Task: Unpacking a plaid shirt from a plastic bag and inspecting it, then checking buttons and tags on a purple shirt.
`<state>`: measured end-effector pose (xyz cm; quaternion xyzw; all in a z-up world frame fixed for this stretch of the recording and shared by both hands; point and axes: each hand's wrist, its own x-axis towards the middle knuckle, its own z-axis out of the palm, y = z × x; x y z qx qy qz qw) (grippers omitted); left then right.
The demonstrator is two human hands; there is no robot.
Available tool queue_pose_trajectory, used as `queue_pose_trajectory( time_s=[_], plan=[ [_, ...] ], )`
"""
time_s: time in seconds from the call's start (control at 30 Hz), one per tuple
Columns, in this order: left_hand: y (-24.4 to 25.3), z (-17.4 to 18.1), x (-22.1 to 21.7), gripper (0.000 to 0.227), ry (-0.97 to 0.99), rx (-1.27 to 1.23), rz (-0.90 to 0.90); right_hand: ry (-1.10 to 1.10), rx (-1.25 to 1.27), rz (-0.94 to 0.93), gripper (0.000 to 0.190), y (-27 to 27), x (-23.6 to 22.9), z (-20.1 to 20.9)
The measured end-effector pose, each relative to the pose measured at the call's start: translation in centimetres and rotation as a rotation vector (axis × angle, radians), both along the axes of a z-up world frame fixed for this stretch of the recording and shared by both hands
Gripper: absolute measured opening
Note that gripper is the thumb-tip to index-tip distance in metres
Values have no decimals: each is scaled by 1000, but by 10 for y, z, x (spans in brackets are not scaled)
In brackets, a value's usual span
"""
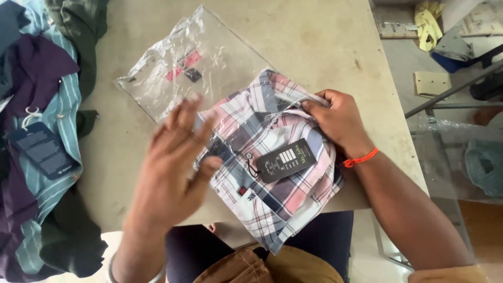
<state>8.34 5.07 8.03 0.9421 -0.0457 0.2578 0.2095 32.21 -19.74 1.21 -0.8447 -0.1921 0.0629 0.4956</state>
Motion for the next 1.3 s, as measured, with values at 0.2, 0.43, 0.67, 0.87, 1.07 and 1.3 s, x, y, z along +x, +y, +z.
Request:
queue_pose_trajectory(
  time_s=[0.2,0.43,0.67,0.87,1.07,1.3],
  plan=[
    [-28,-29,37,65,39,187,-47,180,91,253,43,-12,-6,14],
    [-40,-62,57,78,188,278,46,-266,148,220,52,-15,-10,16],
    [-29,-48,18,63,1,44,6,-548,-38,247,50,-12,-18,24],
    [-25,-110,-80,20,-243,-257,314,-746,127,158,32,-19,-37,34],
    [-67,-105,-107,16,-160,-328,387,-658,220,257,31,-30,-144,35],
    [-99,-145,-109,27,408,-1348,274,-938,-260,497,69,-3,-234,11]
  ],
)
